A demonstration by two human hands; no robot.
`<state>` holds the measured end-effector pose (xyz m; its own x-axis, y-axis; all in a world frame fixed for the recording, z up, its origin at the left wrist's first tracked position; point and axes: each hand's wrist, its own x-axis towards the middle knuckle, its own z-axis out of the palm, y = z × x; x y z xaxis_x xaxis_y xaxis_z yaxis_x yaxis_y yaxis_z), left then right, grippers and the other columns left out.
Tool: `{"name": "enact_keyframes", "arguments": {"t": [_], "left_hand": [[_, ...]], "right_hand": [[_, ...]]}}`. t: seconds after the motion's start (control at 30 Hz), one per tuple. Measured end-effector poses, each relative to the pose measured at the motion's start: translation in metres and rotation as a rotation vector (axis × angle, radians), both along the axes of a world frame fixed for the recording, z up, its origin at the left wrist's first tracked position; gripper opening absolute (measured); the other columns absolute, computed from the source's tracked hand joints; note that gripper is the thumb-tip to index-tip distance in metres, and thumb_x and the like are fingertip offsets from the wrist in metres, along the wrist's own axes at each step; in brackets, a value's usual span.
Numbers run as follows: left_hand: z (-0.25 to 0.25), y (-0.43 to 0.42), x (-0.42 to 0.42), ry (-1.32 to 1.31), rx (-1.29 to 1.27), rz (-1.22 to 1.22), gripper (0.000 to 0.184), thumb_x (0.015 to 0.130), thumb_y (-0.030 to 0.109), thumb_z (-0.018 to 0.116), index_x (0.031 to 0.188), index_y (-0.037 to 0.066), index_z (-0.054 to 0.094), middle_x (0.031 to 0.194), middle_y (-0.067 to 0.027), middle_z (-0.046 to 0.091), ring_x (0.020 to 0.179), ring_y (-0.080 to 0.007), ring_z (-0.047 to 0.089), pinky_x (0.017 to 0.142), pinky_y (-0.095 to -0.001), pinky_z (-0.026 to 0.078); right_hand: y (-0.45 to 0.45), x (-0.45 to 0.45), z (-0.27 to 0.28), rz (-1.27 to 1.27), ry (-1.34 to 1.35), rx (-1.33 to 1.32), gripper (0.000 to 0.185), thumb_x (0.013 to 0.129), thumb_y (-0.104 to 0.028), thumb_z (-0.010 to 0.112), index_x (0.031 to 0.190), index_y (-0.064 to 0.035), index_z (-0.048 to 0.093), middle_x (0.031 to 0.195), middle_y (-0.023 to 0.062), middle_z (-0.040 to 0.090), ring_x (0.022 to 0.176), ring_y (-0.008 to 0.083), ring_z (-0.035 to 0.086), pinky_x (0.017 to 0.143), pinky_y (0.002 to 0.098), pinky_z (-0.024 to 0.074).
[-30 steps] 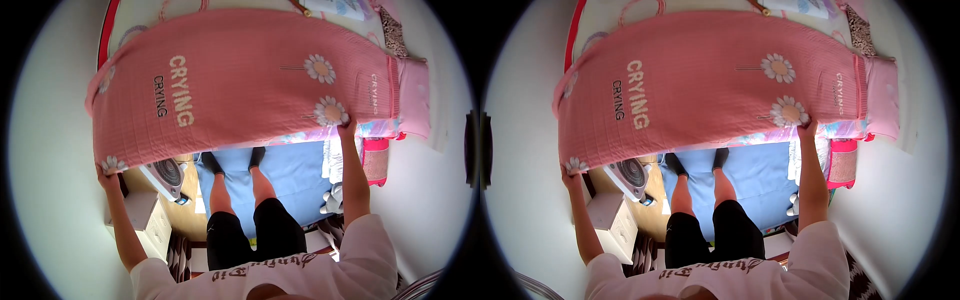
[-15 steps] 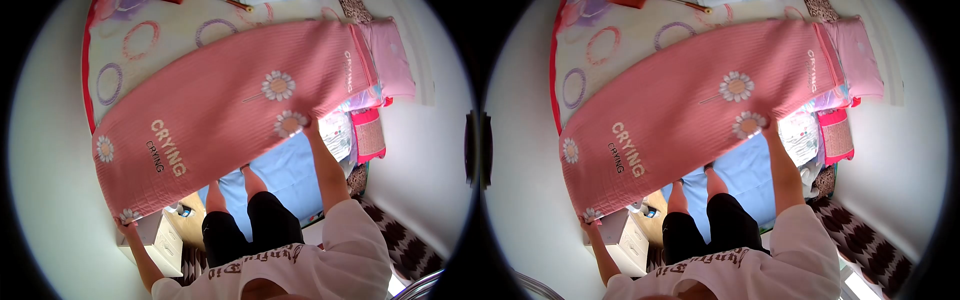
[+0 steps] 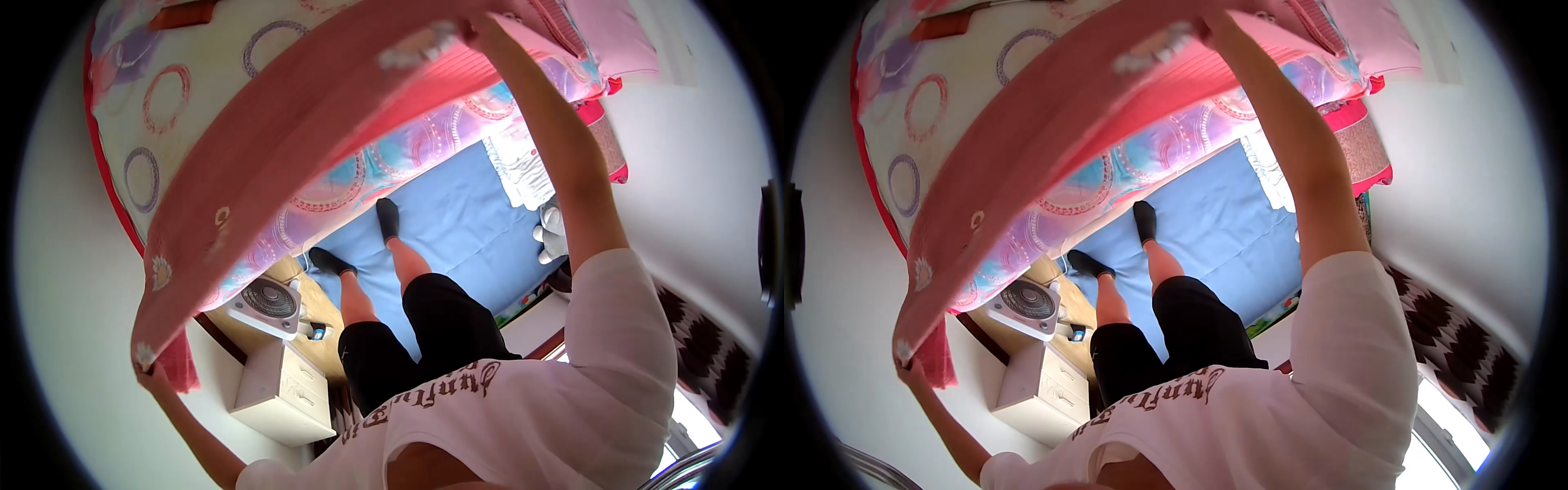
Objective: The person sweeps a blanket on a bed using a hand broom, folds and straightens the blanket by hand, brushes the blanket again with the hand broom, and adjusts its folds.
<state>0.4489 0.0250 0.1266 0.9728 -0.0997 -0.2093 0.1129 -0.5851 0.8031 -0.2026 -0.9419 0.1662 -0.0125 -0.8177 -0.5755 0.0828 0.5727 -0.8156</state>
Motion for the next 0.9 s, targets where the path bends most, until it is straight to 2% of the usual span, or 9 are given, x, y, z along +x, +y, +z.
{"name": "enact_keyframes", "arguments": {"t": [0.17, 0.33, 0.37, 0.43, 0.5, 0.6, 0.67, 0.77, 0.9], "left_hand": [[0.082, -0.069, -0.036, -0.784, 0.646, -0.387, 0.054, 0.071, 0.008, 0.083, 0.116, -0.014, 0.063, 0.111, -0.0259, 0.068, 0.099, -0.0337, 0.069, 0.085, -0.0406, 0.059], [-0.012, 0.009, -0.05, -0.206, -0.045, -0.065, 0.062, 0.079, 0.011, 0.08, 0.131, -0.012, 0.054, 0.127, -0.0254, 0.061, 0.109, -0.033, 0.065, 0.093, -0.0395, 0.055], [-0.031, 0.027, -0.059, -0.024, -0.128, 0.04, 0.064, 0.081, 0.01, 0.077, 0.135, -0.011, 0.051, 0.129, -0.0246, 0.061, 0.111, -0.0326, 0.064, 0.094, -0.0393, 0.054], [-0.038, 0.013, -0.1, -0.079, 0.575, -0.159, 0.068, 0.079, 0.011, 0.074, 0.137, -0.012, 0.048, 0.131, -0.0261, 0.059, 0.118, -0.033, 0.062, 0.098, -0.0399, 0.051], [-0.083, 0.043, -0.094, 0.013, 0.159, 0.062, 0.071, 0.077, 0.012, 0.075, 0.138, -0.012, 0.048, 0.133, -0.0257, 0.058, 0.119, -0.0324, 0.06, 0.1, -0.0394, 0.05], [-0.079, 0.051, -0.12, -0.204, 0.69, -0.337, 0.057, 0.085, 0.008, 0.066, 0.139, -0.004, 0.051, 0.142, -0.0191, 0.053, 0.129, -0.0304, 0.052, 0.105, -0.0442, 0.047], [-0.086, 0.043, -0.126, 0.041, 0.343, 0.043, 0.051, 0.089, 0.008, 0.062, 0.138, -0.003, 0.052, 0.144, -0.0172, 0.05, 0.13, -0.0298, 0.051, 0.107, -0.0462, 0.046], [-0.1, 0.063, -0.116, 0.073, -0.064, 0.27, 0.062, 0.08, 0.009, 0.072, 0.136, -0.01, 0.051, 0.141, -0.0198, 0.053, 0.126, -0.0276, 0.055, 0.106, -0.0384, 0.046], [-0.09, 0.052, -0.127, 0.045, -0.031, 0.267, 0.067, 0.077, 0.006, 0.077, 0.136, -0.012, 0.049, 0.139, -0.0205, 0.054, 0.123, -0.0261, 0.057, 0.106, -0.0347, 0.046]], "right_hand": [[-0.048, 0.001, -0.014, 0.184, -0.549, -0.237, 0.016, 0.099, -0.025, 0.061, 0.09, -0.0125, 0.064, 0.081, 0.0039, 0.067, 0.072, 0.0185, 0.064, 0.063, 0.0347, 0.0543], [0.052, -0.039, -0.093, -0.05, -0.399, -0.038, 0.028, 0.102, -0.024, 0.055, 0.127, -0.0106, 0.056, 0.129, 0.0069, 0.061, 0.119, 0.0255, 0.058, 0.101, 0.0503, 0.0501], [0.073, -0.042, -0.097, -0.095, -0.392, 0.027, 0.026, 0.103, -0.022, 0.053, 0.125, -0.0103, 0.057, 0.125, 0.0064, 0.064, 0.116, 0.0241, 0.059, 0.102, 0.048, 0.0494], [0.093, -0.052, -0.13, -0.158, -0.52, 0.121, 0.024, 0.103, -0.017, 0.052, 0.126, -0.0093, 0.056, 0.119, 0.0066, 0.066, 0.113, 0.0214, 0.061, 0.101, 0.0433, 0.0498], [0.088, -0.07, -0.197, -0.137, -0.465, 0.082, 0.023, 0.102, -0.015, 0.053, 0.124, -0.0089, 0.057, 0.12, 0.0063, 0.066, 0.113, 0.0213, 0.06, 0.1, 0.0439, 0.0503], [0.103, -0.075, -0.213, -0.125, -0.218, 0.076, 0.019, 0.1, -0.014, 0.057, 0.118, -0.0086, 0.06, 0.112, 0.0026, 0.064, 0.102, 0.0185, 0.062, 0.093, 0.038, 0.0527], [0.101, -0.084, -0.225, -0.055, 0.446, 0.029, 0.017, 0.098, -0.013, 0.059, 0.114, -0.0085, 0.061, 0.102, -0.0006, 0.061, 0.086, 0.0161, 0.06, 0.086, 0.0285, 0.0526], [0.116, -0.067, -0.17, -0.237, 0.075, 0.126, 0.017, 0.097, -0.012, 0.061, 0.113, -0.0087, 0.062, 0.092, -0.0027, 0.059, 0.079, 0.0141, 0.056, 0.082, 0.023, 0.0501], [0.077, -0.119, -0.246, 0.024, -0.34, 0.055, 0.017, 0.096, -0.011, 0.061, 0.113, -0.0101, 0.063, 0.099, -0.0025, 0.062, 0.091, 0.0145, 0.06, 0.087, 0.0298, 0.052]]}}
